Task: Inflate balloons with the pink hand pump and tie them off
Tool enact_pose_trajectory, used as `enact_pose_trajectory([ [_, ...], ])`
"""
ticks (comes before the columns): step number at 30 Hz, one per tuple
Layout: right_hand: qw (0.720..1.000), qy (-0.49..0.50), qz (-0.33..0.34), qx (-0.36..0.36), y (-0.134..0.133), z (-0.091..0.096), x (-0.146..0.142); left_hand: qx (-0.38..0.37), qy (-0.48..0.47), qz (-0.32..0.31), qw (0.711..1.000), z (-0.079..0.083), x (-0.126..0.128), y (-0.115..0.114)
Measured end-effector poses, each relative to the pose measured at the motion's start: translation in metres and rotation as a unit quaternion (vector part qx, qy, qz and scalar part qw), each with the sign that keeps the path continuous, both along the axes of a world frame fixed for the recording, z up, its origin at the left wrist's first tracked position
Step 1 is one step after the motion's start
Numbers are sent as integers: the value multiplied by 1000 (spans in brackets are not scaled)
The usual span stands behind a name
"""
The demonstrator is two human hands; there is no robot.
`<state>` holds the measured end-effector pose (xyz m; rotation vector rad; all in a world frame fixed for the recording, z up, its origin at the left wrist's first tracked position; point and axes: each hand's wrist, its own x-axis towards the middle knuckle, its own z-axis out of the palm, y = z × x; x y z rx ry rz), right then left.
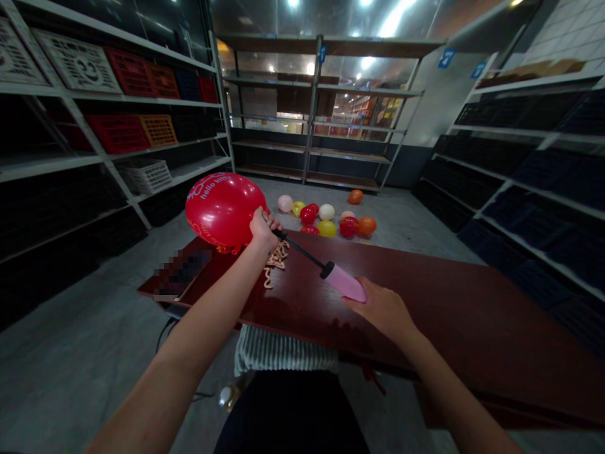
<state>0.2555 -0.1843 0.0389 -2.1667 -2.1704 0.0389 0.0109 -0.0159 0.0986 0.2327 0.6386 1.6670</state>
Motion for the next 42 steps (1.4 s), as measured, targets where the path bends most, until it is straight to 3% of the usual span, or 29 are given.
enact_pose_trajectory([
  [9, 998, 57, 33, -6, 17, -2, -13, 102, 29, -37, 994, 9, 15, -21],
  [17, 992, 115, 51, 27, 50, 12, -43, 100, 39, -53, 993, 2, 50, -39],
  [27, 984, 129, 99, 73, 69, -1, -80, 114, 108, -18, 987, -25, 59, -28],
  [34, 988, 90, 113, 61, 82, -13, -93, 58, 99, -19, 993, -55, 48, -11],
  [39, 992, 60, 101, 43, 83, -11, -90, 20, 237, -57, 970, -73, 36, 10],
  [41, 994, 49, 96, 24, 80, -13, -84, -1, 347, -52, 936, -75, 25, 24],
  [42, 994, 46, 100, 10, 78, -15, -81, -14, 424, -47, 904, -75, 18, 31],
])
